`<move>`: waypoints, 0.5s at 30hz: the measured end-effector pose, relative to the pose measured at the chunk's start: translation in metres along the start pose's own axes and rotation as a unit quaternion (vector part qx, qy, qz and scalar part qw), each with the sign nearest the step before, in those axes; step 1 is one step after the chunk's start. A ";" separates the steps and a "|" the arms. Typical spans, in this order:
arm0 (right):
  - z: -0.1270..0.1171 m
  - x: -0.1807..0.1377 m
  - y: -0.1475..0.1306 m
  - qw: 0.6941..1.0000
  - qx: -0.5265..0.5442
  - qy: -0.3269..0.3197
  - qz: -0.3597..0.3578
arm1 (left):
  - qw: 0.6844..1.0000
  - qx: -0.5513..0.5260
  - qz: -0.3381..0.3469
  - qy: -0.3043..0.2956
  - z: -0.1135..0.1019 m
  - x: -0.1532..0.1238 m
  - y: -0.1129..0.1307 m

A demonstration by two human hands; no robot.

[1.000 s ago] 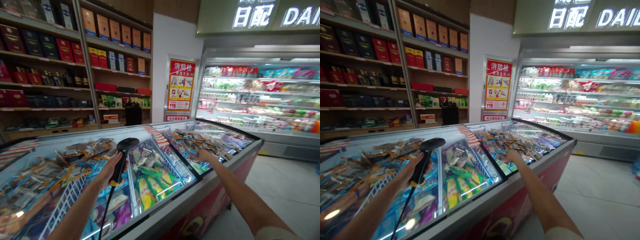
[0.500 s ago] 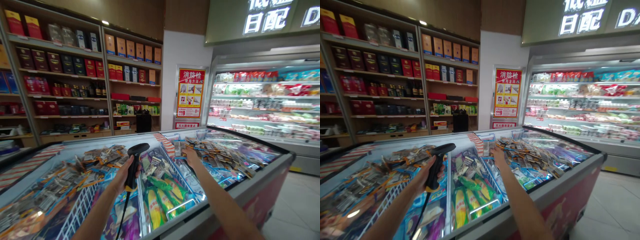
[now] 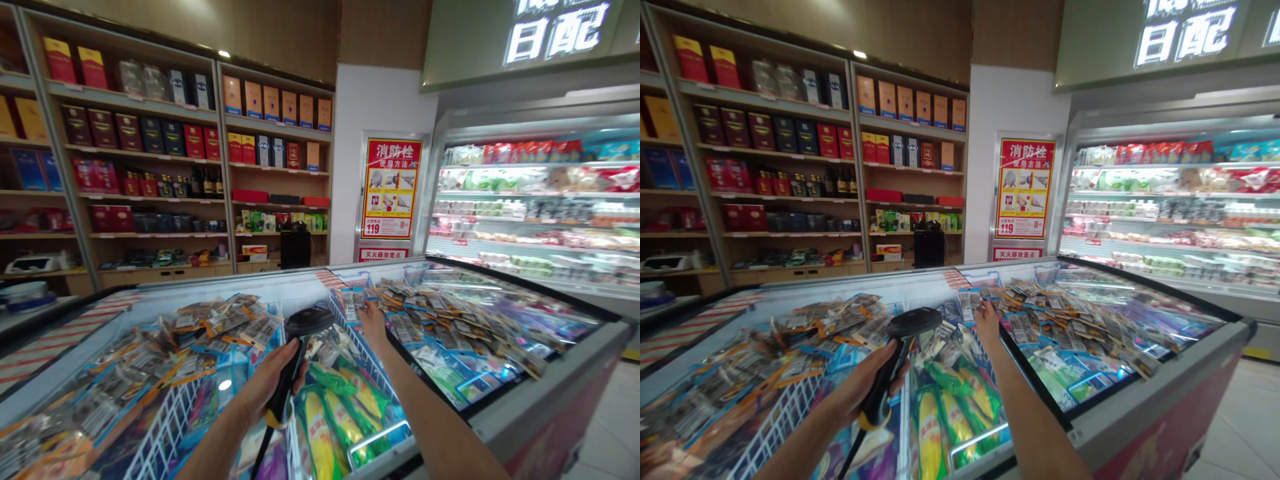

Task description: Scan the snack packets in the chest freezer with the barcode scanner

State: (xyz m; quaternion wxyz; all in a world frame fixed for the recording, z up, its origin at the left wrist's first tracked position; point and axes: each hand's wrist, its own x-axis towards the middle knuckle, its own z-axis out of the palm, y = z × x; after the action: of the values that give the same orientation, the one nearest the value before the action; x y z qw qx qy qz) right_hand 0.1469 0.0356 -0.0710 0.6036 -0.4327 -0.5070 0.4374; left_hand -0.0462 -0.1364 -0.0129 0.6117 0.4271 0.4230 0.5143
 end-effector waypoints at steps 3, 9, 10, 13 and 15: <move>0.006 -0.002 0.001 1.000 -0.019 0.004 -0.019 | 1.000 -0.022 -0.007 -0.002 0.000 -0.002 0.003; 0.008 -0.003 0.006 0.997 -0.059 0.004 -0.044 | 0.996 -0.083 -0.016 -0.015 -0.005 -0.004 0.006; 0.007 -0.003 0.006 0.997 -0.063 0.006 -0.047 | 0.996 -0.092 -0.015 -0.010 -0.005 -0.004 0.007; 0.008 -0.003 0.008 0.996 -0.069 0.015 -0.056 | 0.992 -0.127 -0.015 0.000 -0.005 -0.006 0.010; 0.008 -0.001 0.010 0.995 -0.070 0.020 -0.061 | 0.988 -0.151 -0.023 -0.008 -0.005 -0.006 0.012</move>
State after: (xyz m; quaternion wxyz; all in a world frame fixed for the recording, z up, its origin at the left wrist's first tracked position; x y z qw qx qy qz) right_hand 0.1382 0.0373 -0.0807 0.6072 -0.4513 -0.5496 0.3544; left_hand -0.0550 -0.1409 -0.0024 0.6840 0.3240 0.3455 0.5547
